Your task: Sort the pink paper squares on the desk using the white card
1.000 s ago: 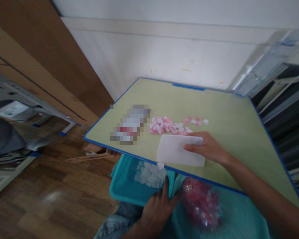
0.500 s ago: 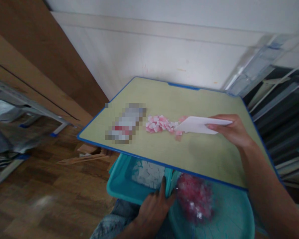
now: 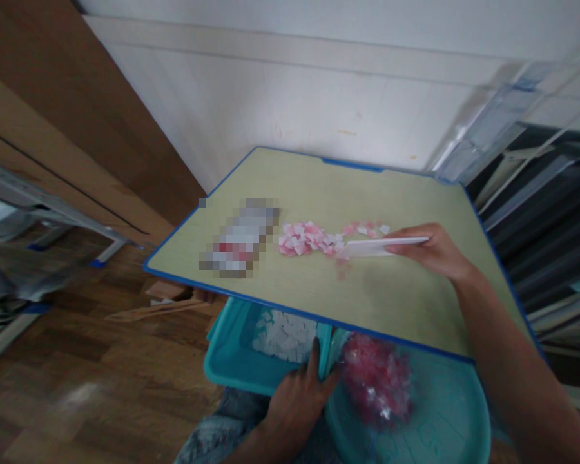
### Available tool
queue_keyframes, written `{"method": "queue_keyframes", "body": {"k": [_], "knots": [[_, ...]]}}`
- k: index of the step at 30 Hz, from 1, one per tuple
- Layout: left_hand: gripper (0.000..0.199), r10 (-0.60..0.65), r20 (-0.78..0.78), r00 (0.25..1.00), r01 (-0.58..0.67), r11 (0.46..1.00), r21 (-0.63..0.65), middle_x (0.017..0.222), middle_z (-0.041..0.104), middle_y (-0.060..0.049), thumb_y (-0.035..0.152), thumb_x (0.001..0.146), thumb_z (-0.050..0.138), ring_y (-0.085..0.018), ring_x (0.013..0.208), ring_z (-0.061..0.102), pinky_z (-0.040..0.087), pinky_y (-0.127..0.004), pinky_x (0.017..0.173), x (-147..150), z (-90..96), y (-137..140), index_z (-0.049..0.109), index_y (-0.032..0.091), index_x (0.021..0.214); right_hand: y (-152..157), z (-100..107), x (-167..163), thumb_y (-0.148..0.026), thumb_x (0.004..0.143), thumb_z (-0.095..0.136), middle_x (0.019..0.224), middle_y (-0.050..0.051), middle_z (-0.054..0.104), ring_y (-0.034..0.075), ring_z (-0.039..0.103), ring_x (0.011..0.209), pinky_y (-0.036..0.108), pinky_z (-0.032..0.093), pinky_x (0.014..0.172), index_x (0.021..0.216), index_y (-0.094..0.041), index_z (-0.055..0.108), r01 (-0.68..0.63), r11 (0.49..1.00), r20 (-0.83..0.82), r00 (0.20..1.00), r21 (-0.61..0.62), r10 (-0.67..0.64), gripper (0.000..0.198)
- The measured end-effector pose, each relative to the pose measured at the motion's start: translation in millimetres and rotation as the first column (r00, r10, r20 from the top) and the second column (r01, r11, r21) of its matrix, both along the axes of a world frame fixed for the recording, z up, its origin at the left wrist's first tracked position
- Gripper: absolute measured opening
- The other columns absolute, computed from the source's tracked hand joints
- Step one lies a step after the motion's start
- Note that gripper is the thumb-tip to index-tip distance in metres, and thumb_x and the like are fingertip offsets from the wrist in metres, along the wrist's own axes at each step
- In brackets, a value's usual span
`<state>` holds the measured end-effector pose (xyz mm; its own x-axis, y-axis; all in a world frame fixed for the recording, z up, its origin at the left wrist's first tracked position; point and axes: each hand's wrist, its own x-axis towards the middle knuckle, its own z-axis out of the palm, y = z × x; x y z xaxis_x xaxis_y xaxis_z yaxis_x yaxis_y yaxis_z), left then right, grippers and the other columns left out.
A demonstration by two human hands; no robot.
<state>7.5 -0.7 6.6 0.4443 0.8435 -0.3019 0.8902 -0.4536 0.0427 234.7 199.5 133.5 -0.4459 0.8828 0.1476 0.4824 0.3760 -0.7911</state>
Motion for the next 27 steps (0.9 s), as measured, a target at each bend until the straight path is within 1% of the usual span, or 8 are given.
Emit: {"method": "queue_keyframes", "body": {"k": [4,5,10,15,20,23,25,27], "knots": [[0.045,0.003,-0.005,1.000,-0.003,1.000,-0.001,0.130,0.036,-0.019,0.020,0.083,0.029,-0.017,0.069,0.061,0.050,-0.031,0.055,1,-1.0,0,0.033,0.039,0.123,-1,7,7,-0.035,0.065,0.062,0.067,0.003,0.067,0.014,0.057,0.056,0.022,0.039,0.048,0.078,-0.016,0.069,-0.163,0.987,0.099,0.982,-0.020,0.164,0.024],[0.044,0.003,-0.004,1.000,-0.003,1.000,-0.004,0.130,0.035,-0.020,0.020,0.083,0.029,-0.018,0.070,0.061,0.050,-0.031,0.055,1,-1.1,0,0.034,0.039,0.123,-2,9,9,-0.035,0.065,0.062,0.066,0.003,0.067,0.014,0.057,0.055,0.022,0.039,0.048,0.077,-0.016,0.069,-0.159,0.987,0.107,0.981,-0.015,0.159,0.023],[0.045,0.007,0.013,1.000,-0.007,1.000,-0.008,0.128,0.037,-0.020,0.019,0.083,0.028,-0.019,0.069,0.061,0.050,-0.032,0.055,1,0.5,0,0.033,0.038,0.123,-3,8,9,-0.039,0.064,0.062,0.069,0.003,0.067,0.015,0.057,0.057,0.023,0.039,0.048,0.080,-0.016,0.068,-0.001,1.000,0.076,0.997,0.013,0.000,0.028],[0.046,0.010,0.020,1.000,-0.010,1.000,-0.004,0.131,0.033,-0.021,0.018,0.083,0.029,-0.019,0.070,0.062,0.050,-0.033,0.057,0,-0.7,-1,0.031,0.038,0.124,-4,10,9,-0.038,0.063,0.063,0.066,0.003,0.067,0.014,0.057,0.056,0.022,0.038,0.048,0.075,-0.017,0.069,-0.116,0.992,0.125,0.985,-0.043,0.121,0.025],[0.043,0.006,0.028,1.000,-0.006,1.000,0.010,0.130,0.033,-0.022,0.020,0.083,0.029,-0.020,0.070,0.061,0.050,-0.033,0.057,0,-3.7,-2,0.035,0.037,0.122,-2,3,5,-0.040,0.063,0.063,0.069,0.003,0.066,0.014,0.056,0.056,0.023,0.038,0.048,0.078,-0.017,0.068,0.027,0.999,0.039,0.999,0.021,-0.028,0.028],[0.043,0.002,0.035,0.999,-0.003,1.000,0.025,0.130,0.034,-0.022,0.021,0.083,0.029,-0.019,0.070,0.061,0.050,-0.032,0.057,-1,-5.0,-2,0.034,0.037,0.123,-2,0,0,-0.040,0.064,0.062,0.071,0.004,0.066,0.015,0.057,0.058,0.024,0.039,0.049,0.080,-0.016,0.068,0.007,1.000,0.048,0.999,-0.008,-0.007,0.029],[0.044,-0.001,0.031,1.000,0.000,1.000,0.031,0.129,0.035,-0.022,0.020,0.083,0.031,-0.019,0.071,0.061,0.050,-0.032,0.057,-1,-6.3,-2,0.034,0.037,0.123,-3,2,0,-0.040,0.063,0.063,0.068,0.004,0.066,0.015,0.056,0.058,0.023,0.039,0.049,0.077,-0.016,0.068,-0.025,0.999,0.074,0.997,-0.036,0.028,0.028],[0.045,-0.004,0.029,1.000,0.003,0.999,0.037,0.129,0.035,-0.022,0.020,0.082,0.033,-0.019,0.071,0.061,0.050,-0.032,0.056,-1,-7.9,-3,0.032,0.038,0.124,-5,6,3,-0.039,0.061,0.064,0.064,0.003,0.065,0.014,0.055,0.054,0.023,0.038,0.047,0.074,-0.016,0.068,-0.014,0.999,0.072,0.997,-0.029,0.016,0.027]]}}
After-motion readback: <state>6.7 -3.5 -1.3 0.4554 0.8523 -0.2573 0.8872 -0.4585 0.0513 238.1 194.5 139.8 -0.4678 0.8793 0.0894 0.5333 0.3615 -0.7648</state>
